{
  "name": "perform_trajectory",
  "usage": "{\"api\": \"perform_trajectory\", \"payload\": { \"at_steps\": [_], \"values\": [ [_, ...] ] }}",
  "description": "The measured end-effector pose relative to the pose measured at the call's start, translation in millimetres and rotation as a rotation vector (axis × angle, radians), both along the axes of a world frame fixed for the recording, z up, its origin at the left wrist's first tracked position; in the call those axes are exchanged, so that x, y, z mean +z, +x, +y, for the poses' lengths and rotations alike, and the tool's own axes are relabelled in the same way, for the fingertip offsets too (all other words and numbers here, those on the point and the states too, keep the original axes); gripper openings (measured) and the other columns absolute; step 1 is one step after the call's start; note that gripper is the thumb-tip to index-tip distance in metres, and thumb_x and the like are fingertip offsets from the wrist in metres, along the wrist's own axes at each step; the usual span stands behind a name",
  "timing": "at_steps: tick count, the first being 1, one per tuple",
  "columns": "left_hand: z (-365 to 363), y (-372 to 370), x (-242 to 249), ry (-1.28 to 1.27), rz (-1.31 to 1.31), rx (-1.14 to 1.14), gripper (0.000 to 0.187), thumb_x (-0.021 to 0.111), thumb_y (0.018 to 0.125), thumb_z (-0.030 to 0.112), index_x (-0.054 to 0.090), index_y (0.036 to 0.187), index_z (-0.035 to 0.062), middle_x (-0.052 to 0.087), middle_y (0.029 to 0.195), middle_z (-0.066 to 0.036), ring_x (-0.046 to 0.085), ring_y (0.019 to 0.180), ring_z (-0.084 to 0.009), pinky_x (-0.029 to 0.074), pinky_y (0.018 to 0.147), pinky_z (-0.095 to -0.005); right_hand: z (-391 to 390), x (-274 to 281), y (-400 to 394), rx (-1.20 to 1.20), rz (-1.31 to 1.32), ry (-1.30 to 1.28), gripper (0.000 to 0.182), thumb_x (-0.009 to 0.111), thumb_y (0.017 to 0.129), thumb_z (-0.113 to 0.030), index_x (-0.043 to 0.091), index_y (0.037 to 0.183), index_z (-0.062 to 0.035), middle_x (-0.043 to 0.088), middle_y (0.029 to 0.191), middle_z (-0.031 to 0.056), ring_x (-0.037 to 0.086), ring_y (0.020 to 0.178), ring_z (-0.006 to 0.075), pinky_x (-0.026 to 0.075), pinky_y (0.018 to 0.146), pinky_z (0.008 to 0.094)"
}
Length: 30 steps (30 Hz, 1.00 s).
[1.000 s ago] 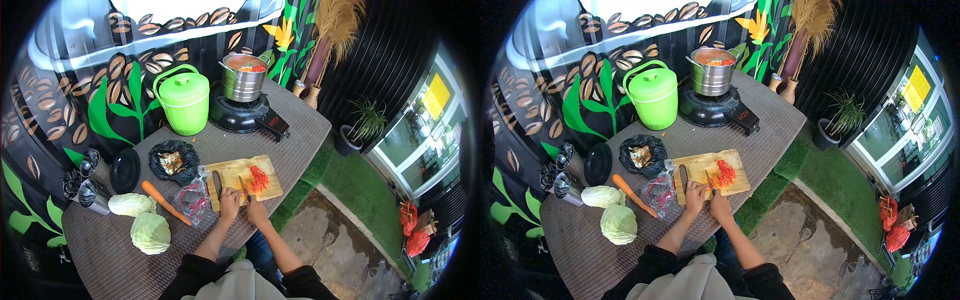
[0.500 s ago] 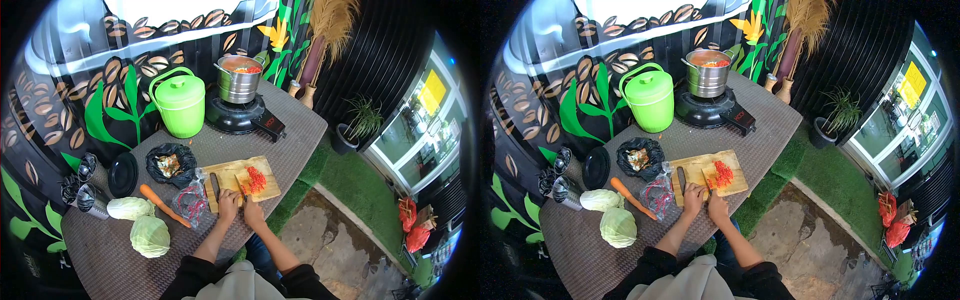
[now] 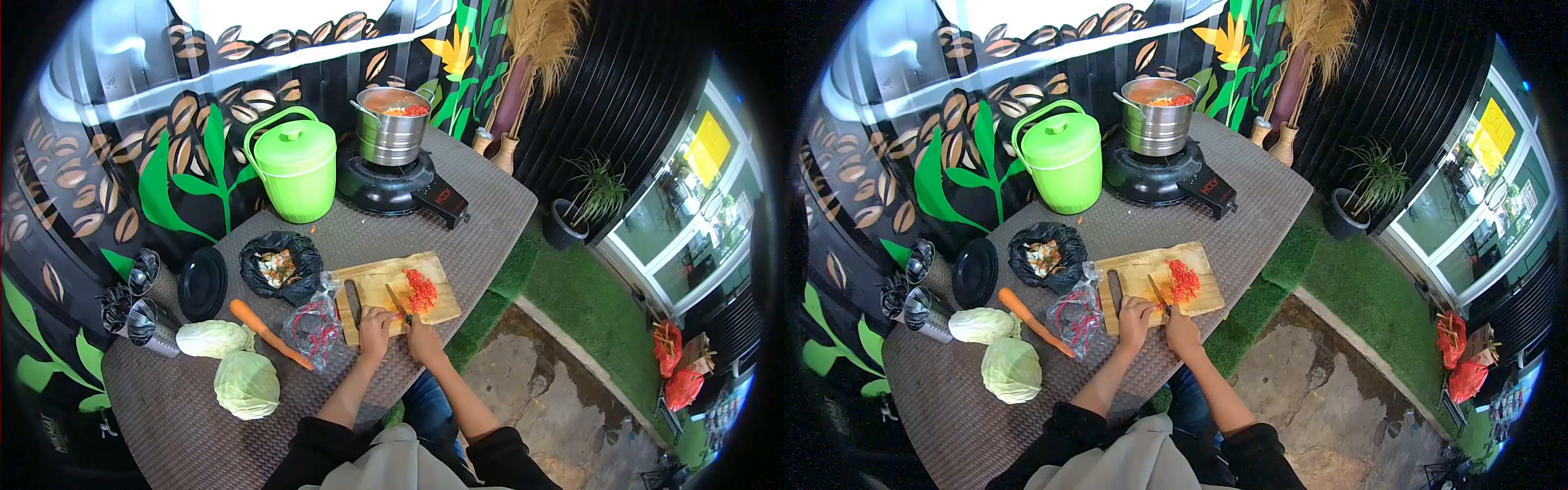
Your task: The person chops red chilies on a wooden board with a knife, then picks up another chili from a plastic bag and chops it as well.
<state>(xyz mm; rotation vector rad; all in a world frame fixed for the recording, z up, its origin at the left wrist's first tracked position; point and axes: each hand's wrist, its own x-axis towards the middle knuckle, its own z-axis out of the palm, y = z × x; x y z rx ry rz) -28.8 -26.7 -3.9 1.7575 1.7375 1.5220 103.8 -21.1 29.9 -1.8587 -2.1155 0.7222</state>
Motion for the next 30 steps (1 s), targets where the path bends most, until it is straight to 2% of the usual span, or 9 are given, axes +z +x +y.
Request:
{"api": "perform_trajectory", "payload": {
  "at_steps": [4, 8, 11, 14, 16, 17, 22, 25, 30],
  "values": [
    [2.7, -1.7, -2.5, -0.005, -0.017, -0.004, 0.009, 0.066, 0.074, 0.004, 0.071, 0.081, 0.0020, 0.058, 0.078, -0.010, 0.051, 0.084, -0.0270, 0.044, 0.075, -0.0363, -7.4, -2.1, -1.8, 0.006, -0.066, 0.016, 0.031, 0.046, 0.093, -0.031, 0.041, 0.107, -0.0039, 0.062, 0.089, 0.0276, 0.062, 0.085, 0.0440, 0.049, 0.073, 0.0523],
    [4.0, 1.1, -1.5, -0.032, 0.034, 0.007, 0.009, 0.067, 0.074, 0.005, 0.070, 0.081, 0.0022, 0.058, 0.078, -0.010, 0.051, 0.083, -0.0267, 0.044, 0.075, -0.0364, -6.9, -8.2, -9.6, -0.042, -0.060, -0.060, 0.031, 0.044, 0.094, -0.032, 0.041, 0.107, -0.0036, 0.062, 0.090, 0.0281, 0.062, 0.087, 0.0442, 0.049, 0.074, 0.0530],
    [1.3, 1.2, -2.7, -0.023, 0.063, 0.003, 0.009, 0.067, 0.073, 0.005, 0.071, 0.081, 0.0026, 0.058, 0.078, -0.010, 0.051, 0.083, -0.0265, 0.044, 0.075, -0.0365, 2.1, -7.4, -4.3, -0.005, -0.063, -0.021, 0.031, 0.043, 0.094, -0.032, 0.041, 0.106, -0.0035, 0.062, 0.091, 0.0282, 0.061, 0.089, 0.0449, 0.048, 0.075, 0.0542],
    [1.3, -0.2, 0.5, -0.014, 0.079, 0.006, 0.009, 0.067, 0.073, 0.006, 0.071, 0.082, 0.0029, 0.058, 0.079, -0.010, 0.051, 0.083, -0.0265, 0.044, 0.075, -0.0365, 3.9, -8.8, 0.2, 0.052, -0.002, -0.092, 0.031, 0.044, 0.094, -0.031, 0.040, 0.107, -0.0034, 0.062, 0.091, 0.0286, 0.061, 0.089, 0.0452, 0.047, 0.076, 0.0548],
    [2.5, -0.4, 0.7, -0.013, 0.073, 0.007, 0.009, 0.067, 0.073, 0.006, 0.071, 0.082, 0.0029, 0.058, 0.079, -0.010, 0.051, 0.083, -0.0265, 0.044, 0.075, -0.0366, -8.4, -18.1, -3.7, -0.021, -0.012, -0.005, 0.031, 0.046, 0.093, -0.030, 0.041, 0.106, -0.0017, 0.061, 0.087, 0.0297, 0.060, 0.085, 0.0468, 0.047, 0.074, 0.0542],
    [2.7, -0.4, 0.2, -0.012, 0.069, 0.008, 0.009, 0.067, 0.073, 0.006, 0.071, 0.082, 0.0029, 0.059, 0.079, -0.010, 0.051, 0.083, -0.0266, 0.044, 0.074, -0.0365, -13.4, -1.7, -11.8, -0.086, -0.043, -0.112, 0.031, 0.045, 0.094, -0.030, 0.042, 0.107, -0.0020, 0.061, 0.089, 0.0291, 0.059, 0.086, 0.0470, 0.046, 0.075, 0.0543],
    [1.6, -1.1, -0.8, 0.003, 0.049, -0.016, 0.010, 0.068, 0.074, 0.007, 0.071, 0.083, 0.0019, 0.059, 0.076, -0.011, 0.052, 0.082, -0.0278, 0.044, 0.073, -0.0369, 1.1, -2.0, -9.7, -0.053, 0.024, -0.073, 0.031, 0.046, 0.093, -0.030, 0.042, 0.106, -0.0019, 0.061, 0.090, 0.0298, 0.059, 0.088, 0.0467, 0.047, 0.075, 0.0530],
    [1.4, -0.9, 0.5, -0.016, 0.062, 0.006, 0.010, 0.068, 0.074, 0.007, 0.071, 0.082, 0.0019, 0.059, 0.076, -0.011, 0.052, 0.082, -0.0279, 0.044, 0.073, -0.0366, 1.7, -3.1, -6.4, 0.020, -0.017, -0.075, 0.029, 0.045, 0.093, -0.028, 0.042, 0.106, -0.0021, 0.062, 0.089, 0.0298, 0.062, 0.084, 0.0442, 0.048, 0.074, 0.0534],
    [1.4, 0.0, -1.5, 0.017, 0.067, 0.017, 0.010, 0.068, 0.074, 0.007, 0.071, 0.082, 0.0018, 0.059, 0.076, -0.011, 0.052, 0.081, -0.0276, 0.044, 0.072, -0.0368, -11.6, -5.1, -18.0, -0.073, -0.024, -0.032, 0.031, 0.045, 0.093, -0.031, 0.043, 0.105, -0.0013, 0.061, 0.088, 0.0301, 0.060, 0.084, 0.0466, 0.047, 0.073, 0.0535]
  ]
}}
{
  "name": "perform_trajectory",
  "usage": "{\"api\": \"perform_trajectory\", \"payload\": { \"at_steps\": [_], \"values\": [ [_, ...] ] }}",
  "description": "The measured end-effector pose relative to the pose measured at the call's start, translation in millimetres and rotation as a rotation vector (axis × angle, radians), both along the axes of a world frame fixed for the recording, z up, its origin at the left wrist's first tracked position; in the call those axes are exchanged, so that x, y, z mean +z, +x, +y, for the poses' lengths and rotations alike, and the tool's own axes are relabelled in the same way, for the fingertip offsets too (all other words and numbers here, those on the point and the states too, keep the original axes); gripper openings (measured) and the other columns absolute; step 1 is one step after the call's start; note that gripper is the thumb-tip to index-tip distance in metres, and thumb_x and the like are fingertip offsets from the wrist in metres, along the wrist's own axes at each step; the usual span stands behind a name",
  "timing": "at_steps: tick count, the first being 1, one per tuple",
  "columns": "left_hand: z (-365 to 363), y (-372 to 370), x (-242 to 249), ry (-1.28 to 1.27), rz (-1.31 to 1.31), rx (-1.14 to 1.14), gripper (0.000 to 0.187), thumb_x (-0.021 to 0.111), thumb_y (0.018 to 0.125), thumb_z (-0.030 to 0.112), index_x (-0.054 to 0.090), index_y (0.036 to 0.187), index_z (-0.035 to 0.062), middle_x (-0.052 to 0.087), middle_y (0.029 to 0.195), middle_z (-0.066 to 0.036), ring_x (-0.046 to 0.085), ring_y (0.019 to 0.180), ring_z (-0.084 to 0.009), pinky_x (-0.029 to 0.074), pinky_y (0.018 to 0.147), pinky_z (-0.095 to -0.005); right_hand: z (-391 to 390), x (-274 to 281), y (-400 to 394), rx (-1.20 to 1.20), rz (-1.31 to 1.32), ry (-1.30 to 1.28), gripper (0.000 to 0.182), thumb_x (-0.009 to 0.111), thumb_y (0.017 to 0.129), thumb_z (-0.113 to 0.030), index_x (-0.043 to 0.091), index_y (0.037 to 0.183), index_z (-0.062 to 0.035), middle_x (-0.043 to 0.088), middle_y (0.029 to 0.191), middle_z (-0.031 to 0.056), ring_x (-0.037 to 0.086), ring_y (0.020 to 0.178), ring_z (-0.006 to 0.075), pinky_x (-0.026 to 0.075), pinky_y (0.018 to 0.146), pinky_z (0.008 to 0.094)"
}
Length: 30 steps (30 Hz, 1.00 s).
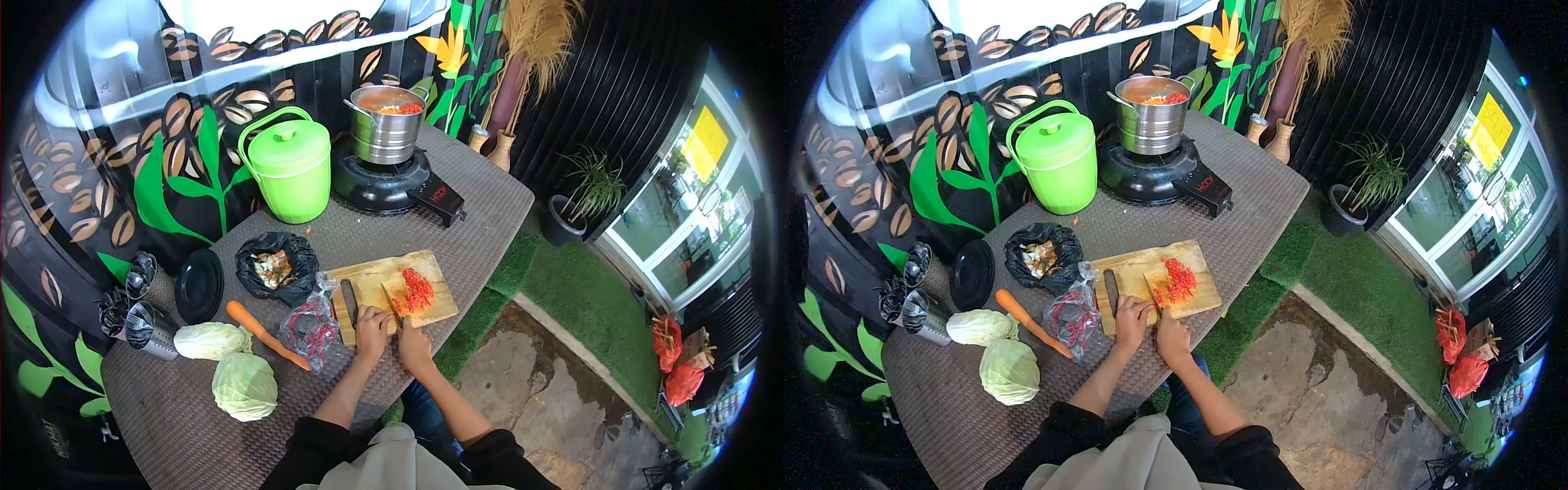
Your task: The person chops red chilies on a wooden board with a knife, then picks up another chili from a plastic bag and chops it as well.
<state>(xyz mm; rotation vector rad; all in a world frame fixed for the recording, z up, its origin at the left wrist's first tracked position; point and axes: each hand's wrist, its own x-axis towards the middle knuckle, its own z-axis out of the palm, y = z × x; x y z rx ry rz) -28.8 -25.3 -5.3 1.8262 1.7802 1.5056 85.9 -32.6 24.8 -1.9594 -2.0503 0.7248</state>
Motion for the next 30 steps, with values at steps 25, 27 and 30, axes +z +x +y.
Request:
{"api": "perform_trajectory", "payload": {
  "at_steps": [25, 27, 30],
  "values": [
    [-2.8, 2.5, -3.6, 0.020, 0.002, 0.018, 0.010, 0.068, 0.072, 0.007, 0.070, 0.079, 0.0007, 0.062, 0.078, -0.011, 0.054, 0.081, -0.0279, 0.046, 0.073, -0.0367, 7.6, -9.7, 1.6, 0.053, -0.006, 0.074, 0.027, 0.045, 0.093, -0.027, 0.040, 0.106, -0.0040, 0.063, 0.086, 0.0270, 0.062, 0.084, 0.0437, 0.050, 0.073, 0.0514],
    [-3.1, 2.6, -1.5, 0.000, -0.018, 0.040, 0.009, 0.069, 0.072, 0.007, 0.069, 0.079, 0.0006, 0.061, 0.076, -0.012, 0.054, 0.079, -0.0283, 0.046, 0.071, -0.0373, 20.3, -7.9, 4.1, 0.081, -0.037, 0.048, 0.027, 0.045, 0.093, -0.027, 0.040, 0.106, -0.0041, 0.063, 0.086, 0.0273, 0.062, 0.084, 0.0436, 0.050, 0.073, 0.0513],
    [-1.5, 1.4, -4.9, -0.020, -0.040, 0.037, 0.009, 0.069, 0.072, 0.006, 0.069, 0.079, 0.0007, 0.061, 0.073, -0.012, 0.054, 0.078, -0.0285, 0.046, 0.071, -0.0375, 14.7, -4.7, 10.5, 0.107, -0.064, 0.049, 0.027, 0.045, 0.093, -0.027, 0.040, 0.106, -0.0040, 0.062, 0.085, 0.0280, 0.062, 0.085, 0.0435, 0.050, 0.072, 0.0512]
  ]
}}
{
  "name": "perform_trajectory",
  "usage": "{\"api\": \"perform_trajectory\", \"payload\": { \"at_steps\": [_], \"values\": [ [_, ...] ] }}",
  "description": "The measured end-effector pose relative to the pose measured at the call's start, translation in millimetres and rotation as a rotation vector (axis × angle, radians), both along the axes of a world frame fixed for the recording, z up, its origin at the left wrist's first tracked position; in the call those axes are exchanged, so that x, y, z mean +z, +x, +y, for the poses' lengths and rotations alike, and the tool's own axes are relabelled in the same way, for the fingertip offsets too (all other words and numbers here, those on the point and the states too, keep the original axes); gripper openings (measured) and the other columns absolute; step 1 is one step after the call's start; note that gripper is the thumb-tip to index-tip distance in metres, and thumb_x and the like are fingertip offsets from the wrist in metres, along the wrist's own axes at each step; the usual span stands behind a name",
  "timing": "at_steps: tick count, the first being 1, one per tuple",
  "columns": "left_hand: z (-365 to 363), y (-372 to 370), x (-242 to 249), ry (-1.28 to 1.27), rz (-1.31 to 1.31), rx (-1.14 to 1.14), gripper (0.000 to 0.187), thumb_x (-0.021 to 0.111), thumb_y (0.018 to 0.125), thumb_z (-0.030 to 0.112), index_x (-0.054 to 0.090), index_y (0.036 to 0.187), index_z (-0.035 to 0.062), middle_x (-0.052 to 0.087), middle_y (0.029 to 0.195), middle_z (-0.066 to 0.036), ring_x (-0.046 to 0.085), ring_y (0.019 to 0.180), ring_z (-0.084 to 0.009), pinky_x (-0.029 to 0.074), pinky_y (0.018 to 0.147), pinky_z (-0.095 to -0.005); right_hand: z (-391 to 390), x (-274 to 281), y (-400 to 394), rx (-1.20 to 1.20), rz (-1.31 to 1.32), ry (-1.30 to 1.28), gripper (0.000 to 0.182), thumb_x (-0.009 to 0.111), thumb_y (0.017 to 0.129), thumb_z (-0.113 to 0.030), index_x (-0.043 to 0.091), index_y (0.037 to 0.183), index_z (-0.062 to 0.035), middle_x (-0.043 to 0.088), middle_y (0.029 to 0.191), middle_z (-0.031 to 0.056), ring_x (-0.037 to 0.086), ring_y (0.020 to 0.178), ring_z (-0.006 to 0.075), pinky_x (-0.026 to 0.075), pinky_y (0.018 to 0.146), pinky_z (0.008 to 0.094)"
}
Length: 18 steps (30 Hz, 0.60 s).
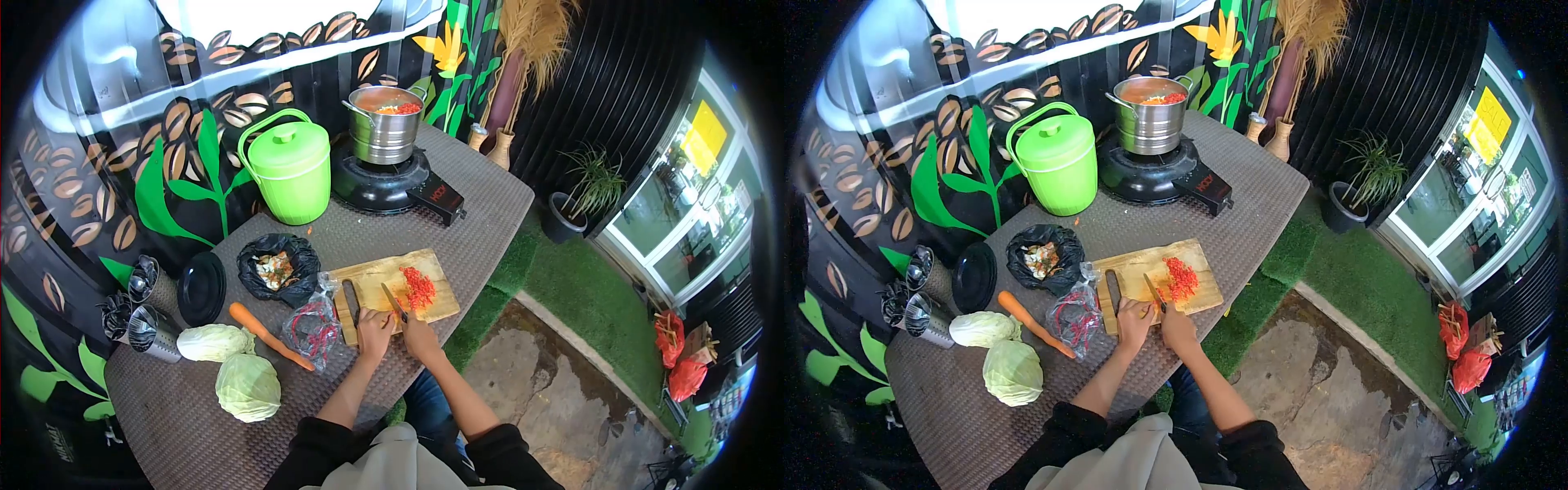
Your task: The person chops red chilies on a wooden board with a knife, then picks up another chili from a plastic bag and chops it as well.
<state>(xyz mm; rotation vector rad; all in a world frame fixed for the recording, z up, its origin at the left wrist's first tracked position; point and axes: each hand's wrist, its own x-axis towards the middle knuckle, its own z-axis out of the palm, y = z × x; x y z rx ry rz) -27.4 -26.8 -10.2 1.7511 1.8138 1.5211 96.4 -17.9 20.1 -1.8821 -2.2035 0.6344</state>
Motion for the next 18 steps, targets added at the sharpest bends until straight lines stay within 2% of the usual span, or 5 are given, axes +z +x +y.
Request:
{"api": "perform_trajectory", "payload": {
  "at_steps": [2, 5, 8, 12, 18],
  "values": [
    [2.0, -1.2, -4.6, 0.016, 0.010, 0.000, 0.009, 0.069, 0.072, 0.006, 0.069, 0.079, 0.0007, 0.061, 0.072, -0.012, 0.054, 0.077, -0.0285, 0.046, 0.071, -0.0374, -15.2, 3.5, -1.7, -0.008, 0.004, 0.024, 0.027, 0.045, 0.093, -0.027, 0.040, 0.106, -0.0038, 0.062, 0.085, 0.0285, 0.063, 0.085, 0.0435, 0.051, 0.071, 0.0511],
    [1.9, -0.4, -4.1, 0.029, 0.018, -0.009, 0.009, 0.069, 0.072, 0.006, 0.069, 0.079, 0.0007, 0.061, 0.071, -0.011, 0.054, 0.076, -0.0283, 0.046, 0.070, -0.0372, -27.3, 11.6, -8.6, -0.118, 0.044, -0.140, 0.028, 0.044, 0.093, -0.028, 0.040, 0.105, -0.0035, 0.061, 0.093, 0.0298, 0.059, 0.088, 0.0473, 0.048, 0.074, 0.0527],
    [0.8, 1.8, -2.7, 0.032, 0.011, -0.006, 0.009, 0.069, 0.072, 0.006, 0.070, 0.079, 0.0007, 0.061, 0.070, -0.011, 0.054, 0.076, -0.0278, 0.046, 0.069, -0.0370, -12.8, 2.1, -5.7, -0.041, 0.016, 0.025, 0.028, 0.046, 0.093, -0.029, 0.041, 0.104, -0.0037, 0.062, 0.092, 0.0282, 0.063, 0.086, 0.0432, 0.052, 0.069, 0.0501],
    [2.3, 1.0, -3.8, 0.030, 0.002, 0.006, 0.008, 0.069, 0.072, 0.006, 0.070, 0.078, 0.0008, 0.061, 0.070, -0.011, 0.054, 0.076, -0.0272, 0.046, 0.069, -0.0367, -7.7, 10.0, -2.2, 0.000, 0.027, -0.052, 0.026, 0.046, 0.092, -0.027, 0.042, 0.103, -0.0035, 0.063, 0.088, 0.0267, 0.063, 0.085, 0.0428, 0.052, 0.068, 0.0498],
    [1.9, 0.7, -1.9, 0.005, 0.028, 0.015, 0.009, 0.069, 0.073, 0.007, 0.070, 0.079, 0.0008, 0.061, 0.071, -0.012, 0.053, 0.077, -0.0283, 0.045, 0.070, -0.0374, -22.2, 0.8, -13.0, -0.114, 0.062, -0.064, 0.029, 0.046, 0.093, -0.027, 0.041, 0.103, -0.0004, 0.062, 0.085, 0.0286, 0.061, 0.085, 0.0446, 0.048, 0.075, 0.0531]
  ]
}}
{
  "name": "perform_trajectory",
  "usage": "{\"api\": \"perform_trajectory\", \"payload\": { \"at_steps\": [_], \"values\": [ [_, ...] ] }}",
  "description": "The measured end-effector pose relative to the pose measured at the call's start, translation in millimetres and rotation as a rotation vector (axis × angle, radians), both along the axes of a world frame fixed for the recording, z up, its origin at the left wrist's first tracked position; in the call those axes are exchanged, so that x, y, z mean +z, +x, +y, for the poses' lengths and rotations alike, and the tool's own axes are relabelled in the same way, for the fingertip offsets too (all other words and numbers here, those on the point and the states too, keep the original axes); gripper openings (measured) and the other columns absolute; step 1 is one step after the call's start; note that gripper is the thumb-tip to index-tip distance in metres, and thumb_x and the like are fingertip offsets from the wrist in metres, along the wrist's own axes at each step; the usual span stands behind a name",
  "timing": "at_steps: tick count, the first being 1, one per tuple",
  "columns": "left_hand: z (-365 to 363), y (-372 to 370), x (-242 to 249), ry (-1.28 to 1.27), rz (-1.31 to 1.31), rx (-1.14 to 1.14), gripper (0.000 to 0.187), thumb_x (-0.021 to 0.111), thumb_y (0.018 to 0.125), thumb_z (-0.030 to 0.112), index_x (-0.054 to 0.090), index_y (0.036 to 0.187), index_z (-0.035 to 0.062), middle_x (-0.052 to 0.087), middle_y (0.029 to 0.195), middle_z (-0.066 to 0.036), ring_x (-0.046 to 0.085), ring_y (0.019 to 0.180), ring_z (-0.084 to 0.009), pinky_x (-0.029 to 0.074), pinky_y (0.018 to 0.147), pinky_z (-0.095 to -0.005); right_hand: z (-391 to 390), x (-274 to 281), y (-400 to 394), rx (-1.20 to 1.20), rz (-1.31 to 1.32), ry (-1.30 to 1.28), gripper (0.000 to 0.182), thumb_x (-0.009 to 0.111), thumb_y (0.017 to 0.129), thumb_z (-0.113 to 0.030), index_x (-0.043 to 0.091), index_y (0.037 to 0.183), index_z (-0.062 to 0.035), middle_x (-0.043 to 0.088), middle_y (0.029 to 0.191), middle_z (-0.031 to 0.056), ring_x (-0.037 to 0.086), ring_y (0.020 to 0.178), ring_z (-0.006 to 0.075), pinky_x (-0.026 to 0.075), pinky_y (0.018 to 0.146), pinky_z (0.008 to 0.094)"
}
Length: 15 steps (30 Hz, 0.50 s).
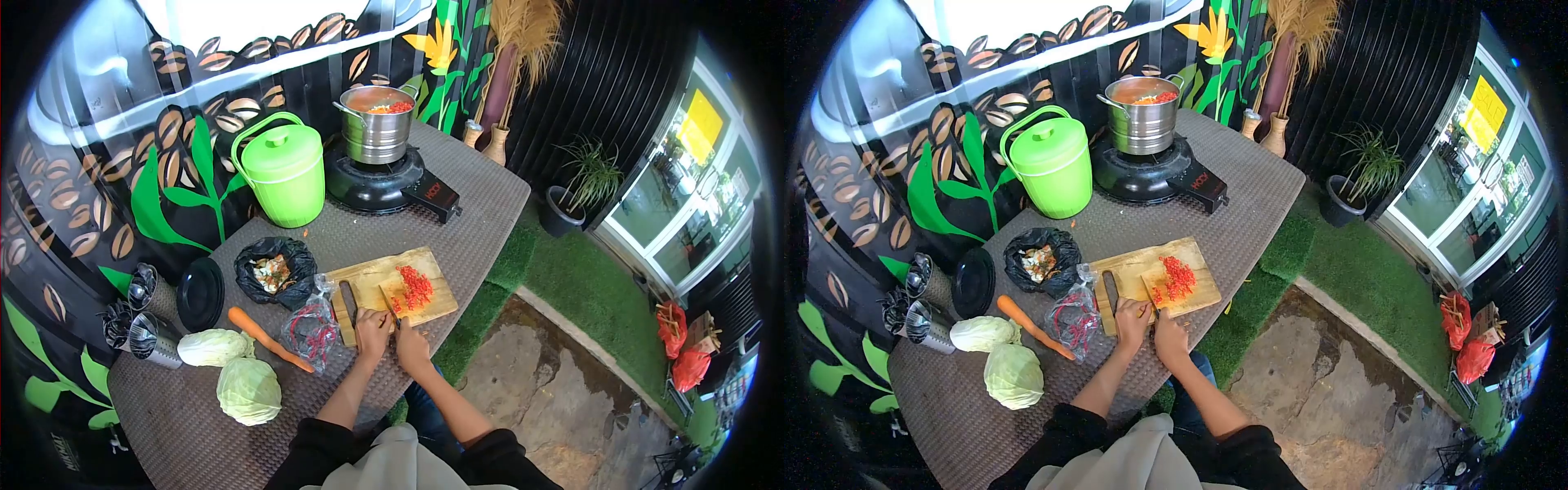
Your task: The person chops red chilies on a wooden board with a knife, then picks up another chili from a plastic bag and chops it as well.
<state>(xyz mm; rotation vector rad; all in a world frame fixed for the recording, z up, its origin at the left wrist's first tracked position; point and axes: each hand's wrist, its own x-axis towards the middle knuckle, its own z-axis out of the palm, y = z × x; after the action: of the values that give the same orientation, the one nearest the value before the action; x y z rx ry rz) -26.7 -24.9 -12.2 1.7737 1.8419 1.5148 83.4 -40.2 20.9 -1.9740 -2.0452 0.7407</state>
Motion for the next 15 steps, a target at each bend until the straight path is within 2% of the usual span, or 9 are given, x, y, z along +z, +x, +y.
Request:
{"api": "perform_trajectory", "payload": {
  "at_steps": [3, 6, 8, 11, 15],
  "values": [
    [-0.6, -0.7, 3.2, 0.020, 0.004, -0.003, 0.007, 0.068, 0.074, 0.007, 0.070, 0.078, 0.0012, 0.061, 0.072, -0.013, 0.053, 0.079, -0.0293, 0.045, 0.072, -0.0375, 17.0, 1.1, 3.7, 0.042, 0.010, 0.052, 0.028, 0.046, 0.093, -0.027, 0.042, 0.103, -0.0009, 0.062, 0.084, 0.0281, 0.062, 0.083, 0.0446, 0.049, 0.073, 0.0528],
    [-1.1, -1.7, 5.8, 0.028, -0.013, -0.005, 0.006, 0.067, 0.075, 0.006, 0.070, 0.078, 0.0013, 0.061, 0.074, -0.013, 0.053, 0.081, -0.0298, 0.044, 0.073, -0.0375, 25.6, 4.5, 16.5, 0.138, 0.020, -0.013, 0.029, 0.045, 0.094, -0.029, 0.042, 0.103, -0.0020, 0.062, 0.084, 0.0283, 0.062, 0.082, 0.0449, 0.049, 0.072, 0.0531],
    [-2.8, -2.5, 6.0, 0.026, -0.033, -0.007, 0.006, 0.066, 0.075, 0.005, 0.069, 0.078, 0.0011, 0.062, 0.076, -0.013, 0.053, 0.082, -0.0299, 0.044, 0.073, -0.0376, 15.3, 3.8, 20.1, 0.151, -0.005, 0.100, 0.026, 0.043, 0.094, -0.025, 0.042, 0.106, -0.0027, 0.063, 0.086, 0.0278, 0.063, 0.082, 0.0440, 0.050, 0.070, 0.0513],
    [-2.2, -1.7, 6.1, 0.015, -0.074, -0.010, 0.006, 0.066, 0.075, 0.005, 0.070, 0.078, 0.0016, 0.063, 0.077, -0.013, 0.053, 0.081, -0.0299, 0.044, 0.073, -0.0373, 3.5, 3.8, 5.6, 0.011, -0.012, -0.006, 0.027, 0.044, 0.093, -0.026, 0.043, 0.106, -0.0017, 0.062, 0.088, 0.0280, 0.062, 0.085, 0.0444, 0.049, 0.074, 0.0521],
    [-4.2, -1.4, 8.1, 0.006, -0.010, -0.016, 0.007, 0.065, 0.077, 0.006, 0.068, 0.079, 0.0000, 0.062, 0.079, -0.013, 0.053, 0.084, -0.0306, 0.044, 0.075, -0.0383, 14.3, 6.1, 4.9, 0.045, 0.028, 0.029, 0.031, 0.044, 0.093, -0.030, 0.043, 0.103, 0.0000, 0.062, 0.086, 0.0293, 0.062, 0.084, 0.0449, 0.048, 0.073, 0.0529]
  ]
}}
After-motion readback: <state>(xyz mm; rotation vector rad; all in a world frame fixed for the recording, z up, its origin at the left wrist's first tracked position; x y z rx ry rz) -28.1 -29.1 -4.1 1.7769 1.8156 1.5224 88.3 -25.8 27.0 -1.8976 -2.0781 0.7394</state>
